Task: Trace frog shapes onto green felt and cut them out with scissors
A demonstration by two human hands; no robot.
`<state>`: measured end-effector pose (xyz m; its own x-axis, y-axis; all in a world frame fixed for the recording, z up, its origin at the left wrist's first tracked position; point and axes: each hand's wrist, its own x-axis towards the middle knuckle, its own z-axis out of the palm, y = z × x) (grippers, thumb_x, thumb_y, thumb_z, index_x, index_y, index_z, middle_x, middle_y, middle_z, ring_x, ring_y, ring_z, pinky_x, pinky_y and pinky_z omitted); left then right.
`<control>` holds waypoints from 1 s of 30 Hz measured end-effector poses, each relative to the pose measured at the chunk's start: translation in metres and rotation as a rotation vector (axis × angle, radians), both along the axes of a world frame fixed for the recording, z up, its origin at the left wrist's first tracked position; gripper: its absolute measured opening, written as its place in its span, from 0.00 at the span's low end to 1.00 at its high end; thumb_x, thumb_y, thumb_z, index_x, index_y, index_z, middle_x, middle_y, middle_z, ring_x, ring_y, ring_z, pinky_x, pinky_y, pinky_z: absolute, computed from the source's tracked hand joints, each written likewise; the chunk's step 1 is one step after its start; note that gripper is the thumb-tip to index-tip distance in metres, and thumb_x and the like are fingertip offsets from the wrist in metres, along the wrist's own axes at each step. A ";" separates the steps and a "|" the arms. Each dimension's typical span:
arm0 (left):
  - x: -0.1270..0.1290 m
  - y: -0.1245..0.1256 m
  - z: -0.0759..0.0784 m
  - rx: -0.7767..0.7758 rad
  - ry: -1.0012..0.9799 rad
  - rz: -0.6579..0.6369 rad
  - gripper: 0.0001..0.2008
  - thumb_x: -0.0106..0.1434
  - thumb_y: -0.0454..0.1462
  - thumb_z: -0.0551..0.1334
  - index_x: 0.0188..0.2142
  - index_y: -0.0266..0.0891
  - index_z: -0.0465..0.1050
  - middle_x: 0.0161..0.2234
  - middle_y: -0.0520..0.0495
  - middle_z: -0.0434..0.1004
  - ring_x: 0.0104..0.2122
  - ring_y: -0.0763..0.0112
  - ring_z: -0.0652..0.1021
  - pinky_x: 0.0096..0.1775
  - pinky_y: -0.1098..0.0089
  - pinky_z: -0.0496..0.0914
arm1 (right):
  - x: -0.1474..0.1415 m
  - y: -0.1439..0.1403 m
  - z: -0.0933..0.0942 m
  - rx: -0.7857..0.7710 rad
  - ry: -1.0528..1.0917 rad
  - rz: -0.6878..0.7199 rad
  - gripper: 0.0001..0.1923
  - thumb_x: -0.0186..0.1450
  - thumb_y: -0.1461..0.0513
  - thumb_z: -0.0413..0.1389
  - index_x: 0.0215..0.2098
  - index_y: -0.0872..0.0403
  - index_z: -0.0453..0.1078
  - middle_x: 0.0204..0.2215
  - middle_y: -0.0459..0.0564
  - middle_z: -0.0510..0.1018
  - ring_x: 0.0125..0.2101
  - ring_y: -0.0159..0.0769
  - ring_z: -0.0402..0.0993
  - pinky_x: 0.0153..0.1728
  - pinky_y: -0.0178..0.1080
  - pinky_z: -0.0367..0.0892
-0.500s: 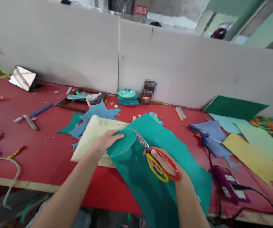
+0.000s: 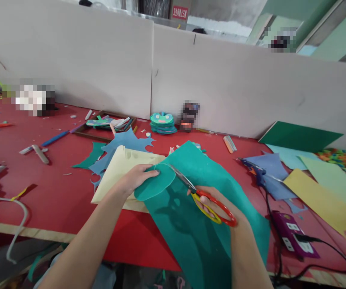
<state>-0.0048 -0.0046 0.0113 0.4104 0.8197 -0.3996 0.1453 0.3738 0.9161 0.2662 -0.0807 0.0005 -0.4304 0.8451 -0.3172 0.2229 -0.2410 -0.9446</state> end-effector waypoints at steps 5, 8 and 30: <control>0.002 -0.002 0.003 0.012 0.029 0.013 0.17 0.51 0.46 0.64 0.38 0.38 0.74 0.38 0.45 0.80 0.38 0.57 0.78 0.41 0.61 0.71 | -0.001 -0.003 0.002 0.032 -0.001 0.002 0.28 0.60 0.43 0.49 0.49 0.52 0.64 0.24 0.44 0.62 0.20 0.27 0.56 0.16 0.30 0.52; 0.003 -0.003 0.005 0.046 0.049 0.022 0.17 0.51 0.46 0.64 0.37 0.39 0.74 0.38 0.46 0.80 0.38 0.57 0.78 0.41 0.61 0.71 | -0.004 -0.006 0.008 0.059 0.002 0.010 0.27 0.62 0.43 0.47 0.50 0.51 0.64 0.26 0.45 0.63 0.21 0.28 0.57 0.18 0.32 0.56; 0.002 0.000 -0.002 0.121 0.042 0.013 0.15 0.51 0.47 0.63 0.34 0.40 0.74 0.35 0.47 0.80 0.37 0.58 0.77 0.40 0.62 0.71 | -0.001 0.006 0.003 0.075 0.044 0.048 0.29 0.61 0.41 0.46 0.49 0.53 0.66 0.24 0.45 0.64 0.19 0.29 0.57 0.18 0.34 0.55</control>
<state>-0.0024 -0.0045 0.0092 0.3843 0.8681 -0.3140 0.1800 0.2631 0.9478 0.2655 -0.0748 0.0033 -0.4830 0.8439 -0.2335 0.1904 -0.1590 -0.9687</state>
